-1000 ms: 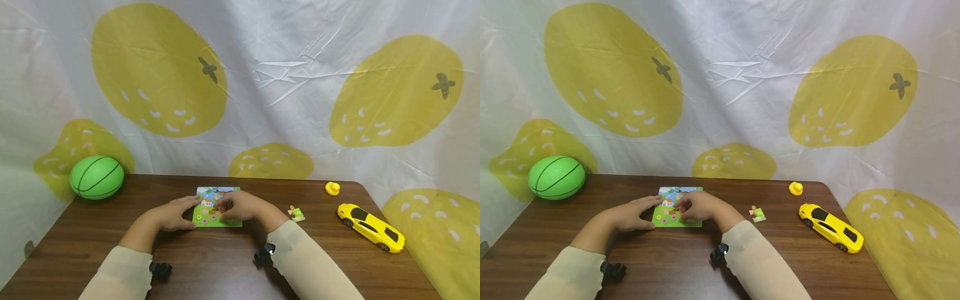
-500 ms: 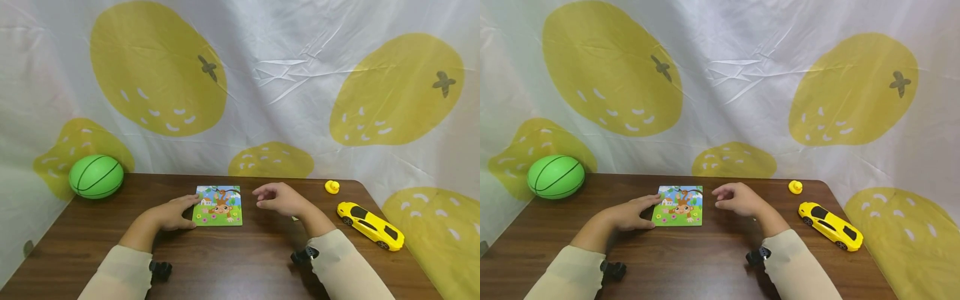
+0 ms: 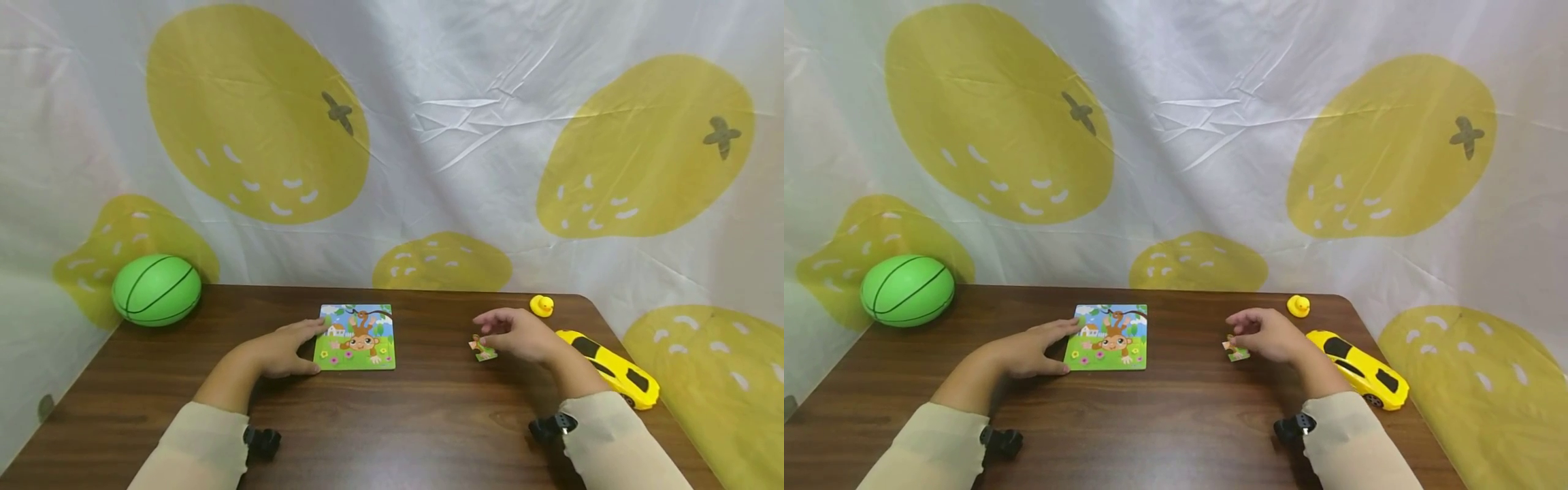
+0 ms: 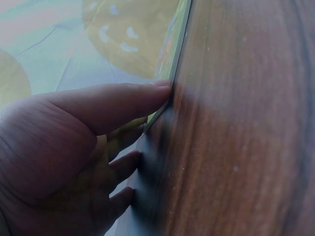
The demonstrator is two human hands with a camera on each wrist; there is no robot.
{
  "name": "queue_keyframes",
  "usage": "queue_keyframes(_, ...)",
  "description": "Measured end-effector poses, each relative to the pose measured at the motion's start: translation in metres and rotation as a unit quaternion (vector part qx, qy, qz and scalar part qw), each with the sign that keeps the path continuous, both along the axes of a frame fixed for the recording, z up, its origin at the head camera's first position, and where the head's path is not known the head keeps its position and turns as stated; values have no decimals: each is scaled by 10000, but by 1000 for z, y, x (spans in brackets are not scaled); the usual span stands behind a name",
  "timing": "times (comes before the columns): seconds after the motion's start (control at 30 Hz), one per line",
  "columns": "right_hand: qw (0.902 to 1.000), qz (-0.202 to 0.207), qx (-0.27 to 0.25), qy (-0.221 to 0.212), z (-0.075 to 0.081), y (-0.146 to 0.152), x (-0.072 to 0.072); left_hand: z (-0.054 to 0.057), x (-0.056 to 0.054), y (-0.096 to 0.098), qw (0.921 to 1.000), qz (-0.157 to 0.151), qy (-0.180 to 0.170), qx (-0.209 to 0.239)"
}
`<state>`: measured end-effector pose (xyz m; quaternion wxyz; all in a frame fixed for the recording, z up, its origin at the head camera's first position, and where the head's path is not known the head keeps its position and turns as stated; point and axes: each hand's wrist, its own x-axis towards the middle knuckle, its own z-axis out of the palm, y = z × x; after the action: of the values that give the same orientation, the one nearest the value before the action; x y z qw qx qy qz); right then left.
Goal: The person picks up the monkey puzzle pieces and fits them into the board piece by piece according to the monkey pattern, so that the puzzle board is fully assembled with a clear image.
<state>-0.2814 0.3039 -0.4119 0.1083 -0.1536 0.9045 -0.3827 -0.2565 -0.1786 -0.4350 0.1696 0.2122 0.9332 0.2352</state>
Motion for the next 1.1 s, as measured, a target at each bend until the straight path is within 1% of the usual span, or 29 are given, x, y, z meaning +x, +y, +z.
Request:
queue_keyframes(0.27, 9996, 40, 159, -221, -7, 16, -4, -1, 1, 0, 10000, 17, -25, 29)
queue_keyframes(0.5, 9983, 160, 82, -561, -13, 19, -4, -1, 1, 2, 10000, 29, -28, -12)
queue_keyframes(0.87, 9971, 242, 622, -377, -14, 8, -8, 2, 2, 1, 10000, 52, -26, -27)
queue_keyframes(1.1, 9951, 259, 885, -344, -9, 2, -9, 2, 2, 1, 10000, 4, -3, -4)
